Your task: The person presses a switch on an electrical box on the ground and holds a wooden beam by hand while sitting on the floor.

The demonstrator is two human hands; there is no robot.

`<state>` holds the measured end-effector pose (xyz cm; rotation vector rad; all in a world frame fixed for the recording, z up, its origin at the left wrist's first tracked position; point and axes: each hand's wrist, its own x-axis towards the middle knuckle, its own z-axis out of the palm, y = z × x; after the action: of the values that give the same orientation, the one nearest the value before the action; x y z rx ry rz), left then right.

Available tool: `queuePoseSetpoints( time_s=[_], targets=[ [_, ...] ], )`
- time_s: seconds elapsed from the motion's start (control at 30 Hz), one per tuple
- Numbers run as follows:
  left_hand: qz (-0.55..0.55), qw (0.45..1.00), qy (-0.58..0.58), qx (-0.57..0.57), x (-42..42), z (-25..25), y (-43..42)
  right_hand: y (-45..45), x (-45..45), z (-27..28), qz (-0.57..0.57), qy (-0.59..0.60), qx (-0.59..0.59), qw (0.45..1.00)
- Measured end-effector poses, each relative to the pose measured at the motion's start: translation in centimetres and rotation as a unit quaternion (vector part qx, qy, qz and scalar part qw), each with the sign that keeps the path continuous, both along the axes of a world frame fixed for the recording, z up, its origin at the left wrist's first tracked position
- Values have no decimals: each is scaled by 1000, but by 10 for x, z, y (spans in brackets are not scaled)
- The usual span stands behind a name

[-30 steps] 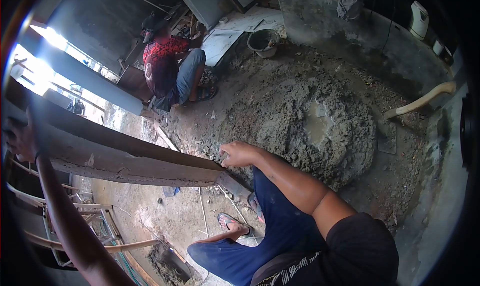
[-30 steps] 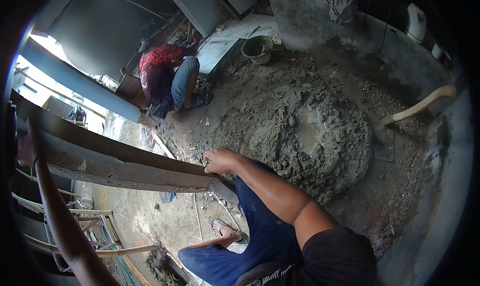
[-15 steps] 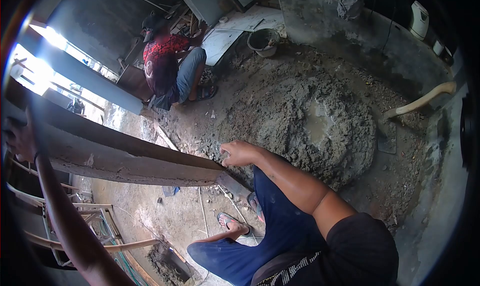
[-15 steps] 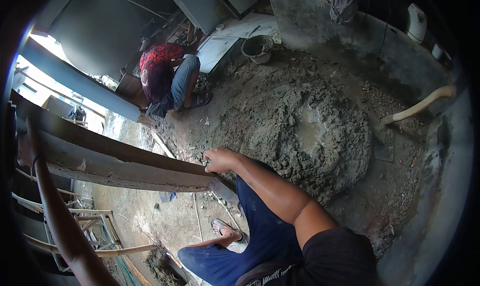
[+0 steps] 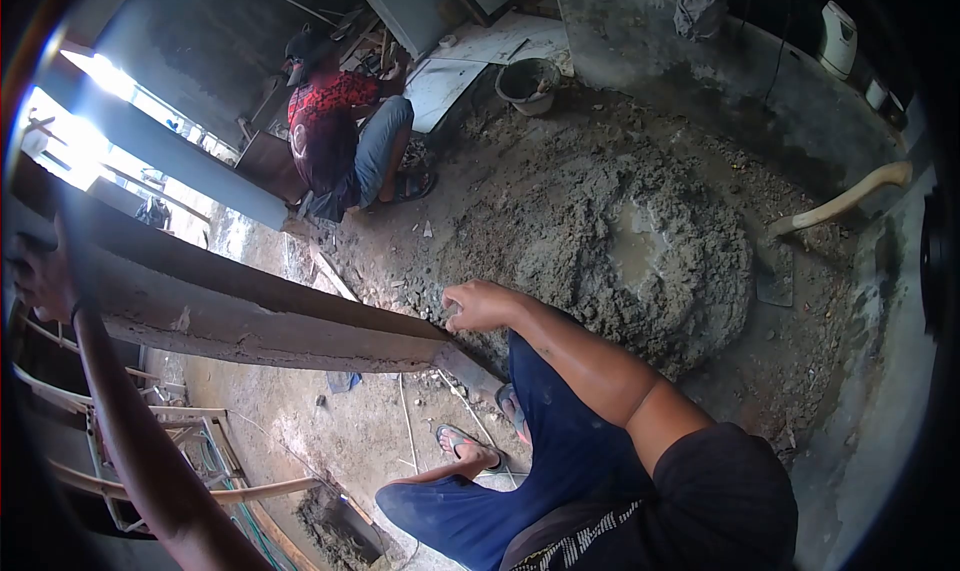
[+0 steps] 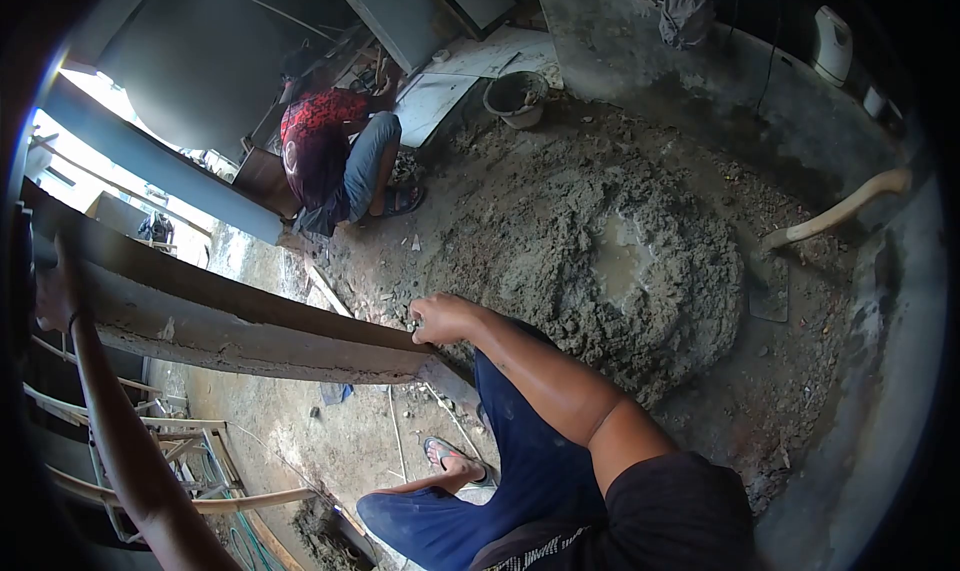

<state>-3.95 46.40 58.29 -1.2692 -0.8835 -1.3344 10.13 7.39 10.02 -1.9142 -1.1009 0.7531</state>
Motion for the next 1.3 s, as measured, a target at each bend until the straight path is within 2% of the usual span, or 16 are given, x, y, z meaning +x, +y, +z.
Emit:
queuePoseSetpoints(
  time_s=[0.13, 0.2, 0.27, 0.3, 0.43, 0.67, 0.77, 1.07, 1.17, 1.27, 1.3],
  targets=[
    [9, 998, -10, 54, 0, -1, 6, -1, -1, -1, -1, -30, 1, 1000],
    [13, 1000, -11, -3, 0, 0, 4, -1, 0, 1, -3, -11, -4, 1000],
    [26, 991, -11, -128, 0, 4, 3, -2, 0, 3, -4, 0, -7, 1000],
    [19, 988, -9, -156, 1, 2, -7, -2, 0, 4, -4, 2, -8, 1000],
    [-49, 982, 7, -183, 1, -14, -59, -2, 0, 3, -4, 1, -5, 1000],
    [-109, 969, 21, -220, 6, -20, -92, -1, 0, 1, -5, -2, -6, 1000],
    [-125, 975, 38, -177, 5, -22, -90, -1, 0, 1, -4, 1, -11, 1000],
    [-103, 966, 29, -237, 4, -17, -88, -1, 0, 3, -1, 1, -17, 1000],
    [-117, 967, 38, -225, 3, -15, -83, -2, 0, 2, -1, 0, -15, 1000],
    [-181, 977, 76, -84, 2, -20, -77, -2, 0, 2, -2, -3, -15, 1000],
    [-167, 976, 66, -125, 2, -18, -75, -2, 0, 4, -2, -3, -17, 1000]
  ],
)
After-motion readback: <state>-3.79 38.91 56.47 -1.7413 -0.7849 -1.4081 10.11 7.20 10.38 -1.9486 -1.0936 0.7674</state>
